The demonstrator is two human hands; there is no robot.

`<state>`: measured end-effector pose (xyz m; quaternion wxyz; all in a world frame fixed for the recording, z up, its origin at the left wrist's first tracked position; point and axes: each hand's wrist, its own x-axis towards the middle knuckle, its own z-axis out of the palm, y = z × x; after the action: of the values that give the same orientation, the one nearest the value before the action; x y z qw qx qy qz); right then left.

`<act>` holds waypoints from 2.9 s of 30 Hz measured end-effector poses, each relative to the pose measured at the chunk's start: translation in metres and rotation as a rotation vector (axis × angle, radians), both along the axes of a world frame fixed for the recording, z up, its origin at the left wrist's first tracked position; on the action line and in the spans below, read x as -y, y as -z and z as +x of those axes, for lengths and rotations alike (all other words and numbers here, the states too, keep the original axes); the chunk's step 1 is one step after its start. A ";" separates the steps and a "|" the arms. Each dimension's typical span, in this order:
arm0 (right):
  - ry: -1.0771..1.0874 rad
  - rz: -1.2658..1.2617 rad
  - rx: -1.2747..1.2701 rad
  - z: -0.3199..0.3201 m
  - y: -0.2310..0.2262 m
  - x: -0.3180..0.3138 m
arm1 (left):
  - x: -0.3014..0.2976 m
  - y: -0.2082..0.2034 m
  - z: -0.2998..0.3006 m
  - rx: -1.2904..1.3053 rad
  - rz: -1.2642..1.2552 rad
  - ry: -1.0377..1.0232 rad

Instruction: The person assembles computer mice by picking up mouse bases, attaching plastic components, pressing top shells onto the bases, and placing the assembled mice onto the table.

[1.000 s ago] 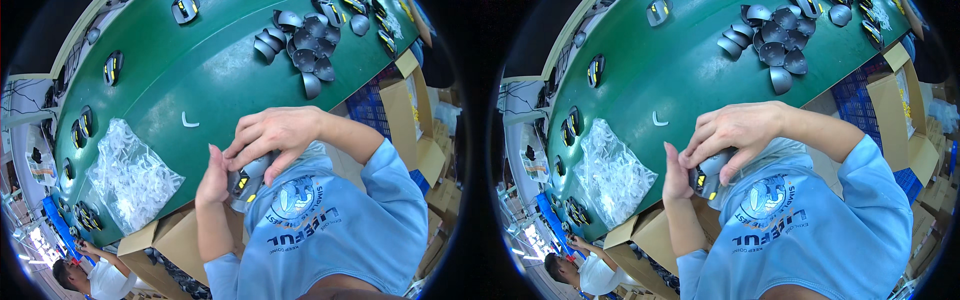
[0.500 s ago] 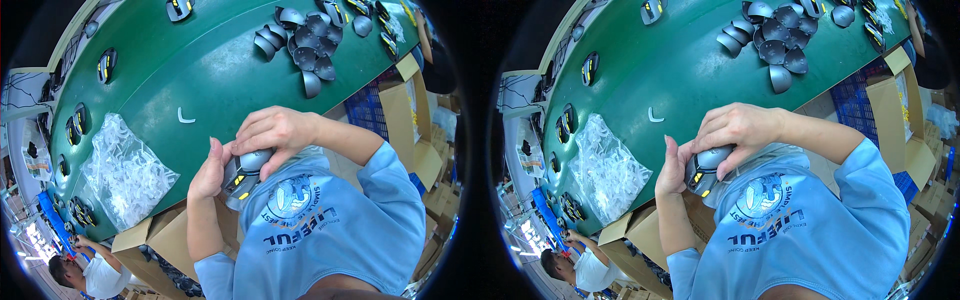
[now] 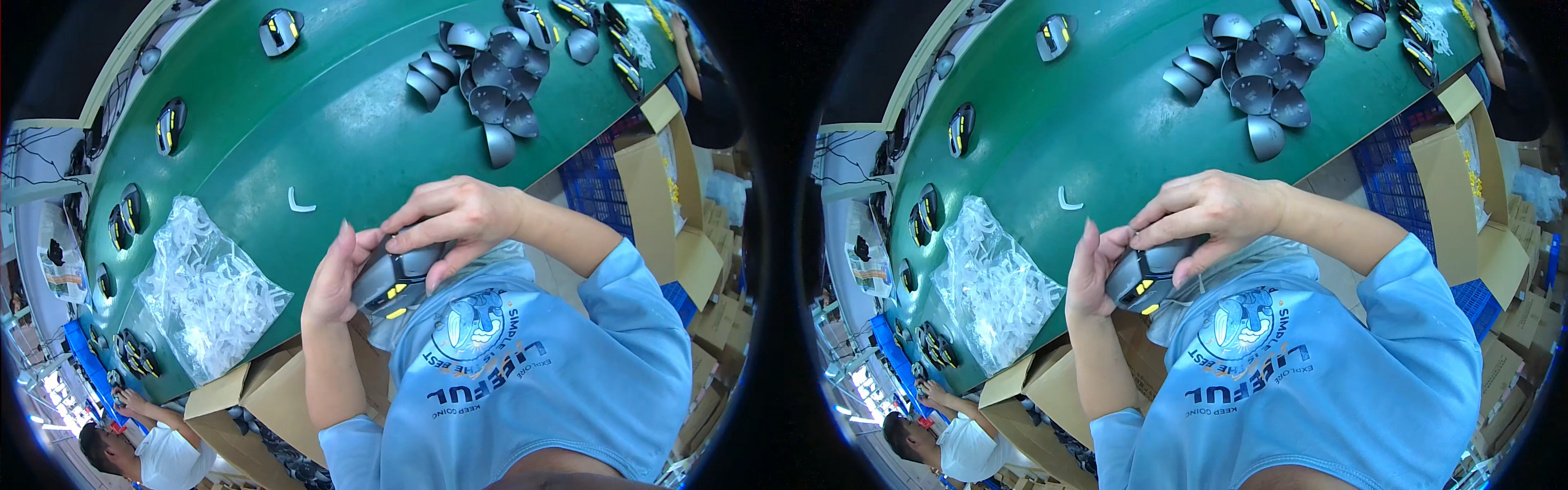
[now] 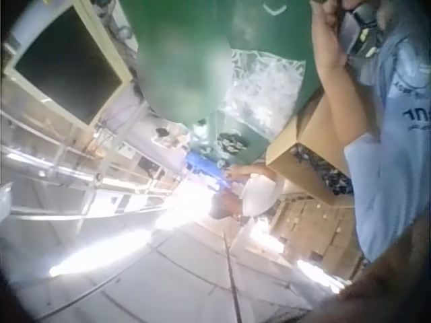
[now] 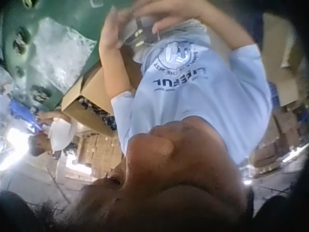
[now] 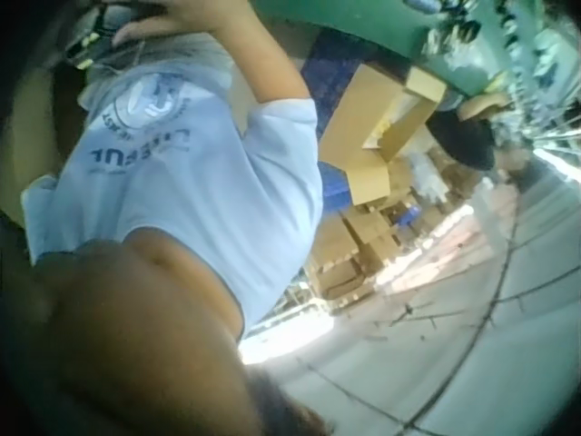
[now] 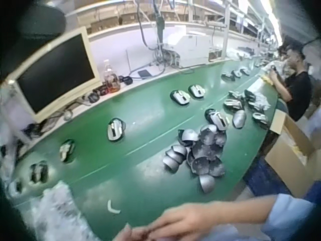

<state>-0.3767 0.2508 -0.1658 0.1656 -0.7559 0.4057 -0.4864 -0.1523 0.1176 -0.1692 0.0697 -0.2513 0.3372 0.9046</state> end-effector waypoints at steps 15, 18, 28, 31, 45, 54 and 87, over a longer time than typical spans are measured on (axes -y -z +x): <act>-0.049 0.133 -0.032 -0.018 0.001 -0.002 | -0.023 -0.021 0.014 0.005 -0.113 -0.186; -0.043 0.153 -0.018 -0.018 0.011 -0.009 | -0.023 -0.018 0.012 0.087 -0.190 -0.166; 0.030 0.137 0.111 -0.002 0.022 -0.013 | -0.024 -0.011 0.009 0.051 -0.047 -0.221; -0.038 0.217 0.191 -0.005 0.018 -0.010 | -0.023 -0.004 0.011 0.019 -0.014 -0.212; -0.075 0.202 0.191 -0.005 0.008 -0.002 | -0.020 -0.008 0.011 0.010 -0.044 -0.177; -0.013 0.301 0.256 -0.001 0.018 -0.013 | -0.032 0.000 0.007 -0.008 -0.330 -0.229; 0.262 0.501 0.910 0.035 0.031 0.012 | -0.083 -0.027 -0.047 -0.044 -1.933 -0.040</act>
<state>-0.3419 0.2390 -0.1972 0.4381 -0.3488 0.4875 -0.6699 -0.1992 0.2010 -0.1420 -0.1887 -0.1890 0.9328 0.2422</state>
